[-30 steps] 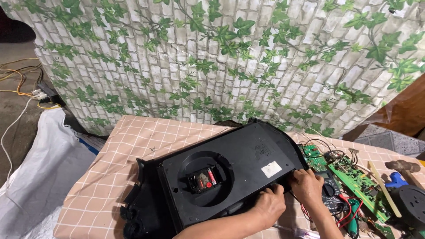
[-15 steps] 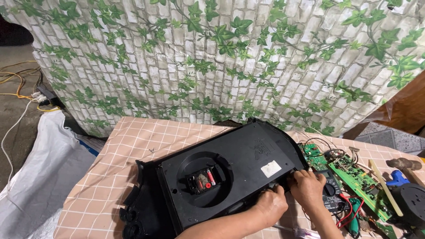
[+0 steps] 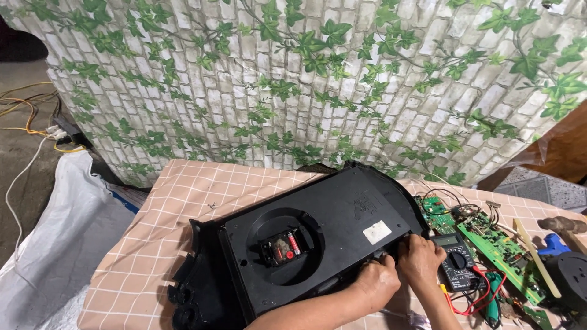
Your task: The person uses a screwdriver to remove screws from the back of a black electronic device. They then use a multimeter to test the device's internal components and batteries.
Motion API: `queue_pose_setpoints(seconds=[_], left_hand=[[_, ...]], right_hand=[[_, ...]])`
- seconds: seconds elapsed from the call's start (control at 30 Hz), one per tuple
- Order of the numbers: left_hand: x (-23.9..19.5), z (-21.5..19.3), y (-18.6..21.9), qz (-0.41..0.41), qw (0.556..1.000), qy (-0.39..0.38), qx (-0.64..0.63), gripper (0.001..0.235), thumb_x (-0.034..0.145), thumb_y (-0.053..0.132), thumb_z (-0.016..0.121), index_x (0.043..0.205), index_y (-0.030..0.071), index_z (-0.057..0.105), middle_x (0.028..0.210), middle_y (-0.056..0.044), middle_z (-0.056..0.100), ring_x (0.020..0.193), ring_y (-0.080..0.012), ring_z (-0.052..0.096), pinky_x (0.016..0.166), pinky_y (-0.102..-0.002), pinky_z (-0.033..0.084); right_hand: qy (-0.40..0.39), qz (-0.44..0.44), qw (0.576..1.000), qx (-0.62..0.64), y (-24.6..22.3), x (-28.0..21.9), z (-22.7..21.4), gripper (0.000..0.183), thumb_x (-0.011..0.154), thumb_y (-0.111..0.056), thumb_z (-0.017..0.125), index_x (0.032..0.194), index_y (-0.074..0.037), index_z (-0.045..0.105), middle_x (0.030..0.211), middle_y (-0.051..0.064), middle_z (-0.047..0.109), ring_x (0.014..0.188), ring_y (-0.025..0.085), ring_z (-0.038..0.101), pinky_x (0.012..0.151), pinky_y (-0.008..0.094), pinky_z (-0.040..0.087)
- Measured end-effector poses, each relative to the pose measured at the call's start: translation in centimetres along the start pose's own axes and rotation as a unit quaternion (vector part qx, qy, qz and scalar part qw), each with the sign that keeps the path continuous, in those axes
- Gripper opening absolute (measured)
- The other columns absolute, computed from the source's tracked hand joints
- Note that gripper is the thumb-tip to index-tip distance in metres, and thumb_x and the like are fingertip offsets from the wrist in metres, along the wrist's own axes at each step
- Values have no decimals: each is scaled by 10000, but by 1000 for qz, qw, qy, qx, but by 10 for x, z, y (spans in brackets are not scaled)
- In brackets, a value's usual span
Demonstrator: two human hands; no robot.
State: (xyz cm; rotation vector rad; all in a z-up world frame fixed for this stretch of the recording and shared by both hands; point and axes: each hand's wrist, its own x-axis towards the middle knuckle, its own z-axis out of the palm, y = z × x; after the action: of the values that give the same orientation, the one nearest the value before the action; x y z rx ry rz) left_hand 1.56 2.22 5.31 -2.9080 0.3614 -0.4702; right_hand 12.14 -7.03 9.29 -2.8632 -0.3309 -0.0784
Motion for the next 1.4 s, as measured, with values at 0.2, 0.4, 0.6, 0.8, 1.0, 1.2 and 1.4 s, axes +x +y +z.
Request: queue_pose_setpoints(seconds=[0.2,0.4,0.6,0.8,1.0,1.2,1.4], left_hand=[[-2,-8,-6,8,999,-36,-36,711,734,168,739,1313,-208,567,1285,-368,578,694,-306,664,469,-378,536],[-2,-11,-6,18,997,-63,-32,664,775,152,705,1325,-194,570,1337,-372,558,704,-319,674,471,-372,541],[-8,-32,-4,-16,998,-36,-55,324,875,161,636,1085,-64,737,1045,-204,602,712,-281,622,520,-376,507],[-36,-48,22,-36,987,89,-127,340,892,146,547,932,-157,695,914,-266,581,720,-444,576,591,-523,448],[-77,-228,-116,-35,949,-90,-301,250,863,285,518,1043,142,617,985,-145,661,812,-422,665,593,-544,505],[-128,-183,-367,-397,866,39,-300,151,874,168,575,876,258,697,942,56,731,819,-167,645,695,-358,465],[-190,-111,-437,-488,813,-94,-305,214,961,186,567,835,197,741,941,49,779,784,-140,694,668,-325,541]], right_hand=[[30,-35,999,17,19,4,2,269,948,-377,567,829,-154,658,887,18,703,972,293,641,1024,450,296],[60,-69,995,-50,28,7,17,107,816,-225,596,765,-177,677,893,-56,717,1006,200,641,1064,454,289],[168,-174,962,-128,24,1,11,164,794,-394,618,758,-234,604,758,-67,622,874,187,629,1027,487,344],[155,-202,964,-71,25,-4,-4,251,912,-382,552,737,-211,604,712,-67,618,827,196,654,1112,501,315],[187,-134,972,-55,46,14,37,134,909,-380,612,838,-300,693,832,-143,715,1003,70,714,1156,420,307],[79,-111,986,-97,41,8,33,193,892,-464,542,867,-295,632,879,-115,716,1083,95,678,1126,384,318],[125,-121,971,-164,42,6,49,228,914,-445,494,960,-243,589,953,-62,656,1098,162,671,1211,408,349]])
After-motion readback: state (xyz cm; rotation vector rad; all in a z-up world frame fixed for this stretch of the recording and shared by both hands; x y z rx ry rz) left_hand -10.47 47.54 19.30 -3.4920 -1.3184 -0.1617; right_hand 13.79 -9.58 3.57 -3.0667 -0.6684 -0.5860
